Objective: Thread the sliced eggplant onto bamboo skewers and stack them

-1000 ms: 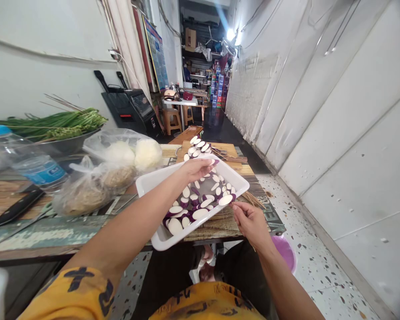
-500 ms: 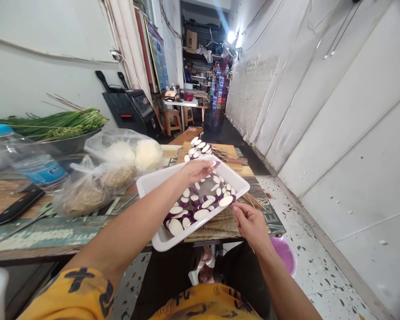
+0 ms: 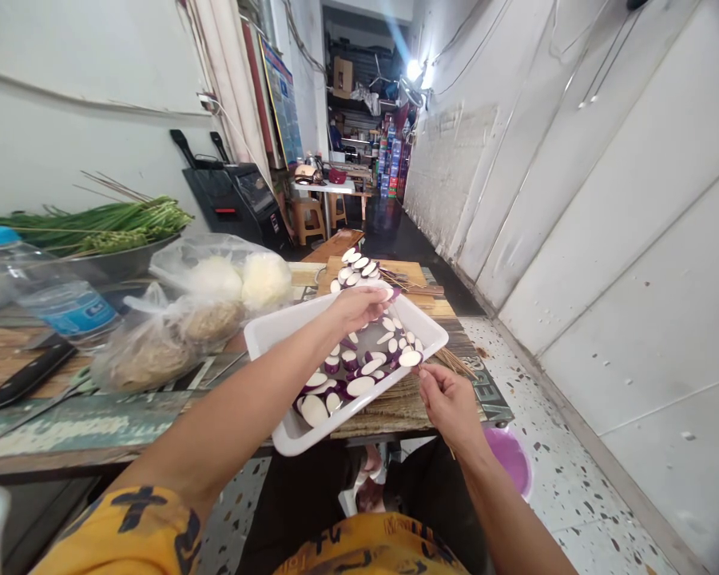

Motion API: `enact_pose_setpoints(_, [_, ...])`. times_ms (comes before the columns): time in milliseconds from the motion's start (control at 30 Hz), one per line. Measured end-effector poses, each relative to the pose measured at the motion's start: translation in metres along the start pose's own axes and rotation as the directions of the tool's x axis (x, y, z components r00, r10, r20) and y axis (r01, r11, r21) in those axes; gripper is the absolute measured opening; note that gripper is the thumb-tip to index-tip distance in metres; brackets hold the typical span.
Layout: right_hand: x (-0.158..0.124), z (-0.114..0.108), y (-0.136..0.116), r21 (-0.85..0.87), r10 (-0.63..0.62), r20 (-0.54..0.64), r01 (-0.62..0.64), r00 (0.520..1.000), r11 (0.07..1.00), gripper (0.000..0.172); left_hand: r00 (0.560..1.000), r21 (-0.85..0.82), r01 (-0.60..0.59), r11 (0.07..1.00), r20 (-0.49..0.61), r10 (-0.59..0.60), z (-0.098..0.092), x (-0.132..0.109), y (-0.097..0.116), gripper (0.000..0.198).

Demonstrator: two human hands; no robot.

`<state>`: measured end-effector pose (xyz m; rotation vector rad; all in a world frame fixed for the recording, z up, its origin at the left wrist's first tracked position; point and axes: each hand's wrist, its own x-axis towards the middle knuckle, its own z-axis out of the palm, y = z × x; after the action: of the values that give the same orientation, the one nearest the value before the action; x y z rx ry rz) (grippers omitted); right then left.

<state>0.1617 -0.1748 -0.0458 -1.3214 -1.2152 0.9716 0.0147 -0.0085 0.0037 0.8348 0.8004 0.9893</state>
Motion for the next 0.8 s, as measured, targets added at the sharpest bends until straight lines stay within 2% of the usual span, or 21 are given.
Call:
enact_pose_setpoints(300, [0.004, 0.0, -0.004, -0.146, -0.063, -0.063, 0.053, 0.996, 0.988, 0.034, 0.999, -0.009, -0.029, 1.0, -0.017, 0.029, 0.006, -0.006, 0.003, 0.009])
enact_pose_setpoints(500, [0.007, -0.002, -0.003, -0.292, -0.155, -0.09, 0.123, 0.984, 0.949, 0.031, 1.0, -0.005, -0.018, 1.0, 0.006, 0.018, 0.006, -0.007, 0.002, 0.009])
enact_pose_setpoints(800, [0.014, -0.002, -0.005, -0.415, -0.24, -0.096, 0.18, 0.966, 0.892, 0.028, 1.0, -0.003, -0.019, 1.0, 0.006, 0.019, 0.009, -0.01, 0.001, 0.009])
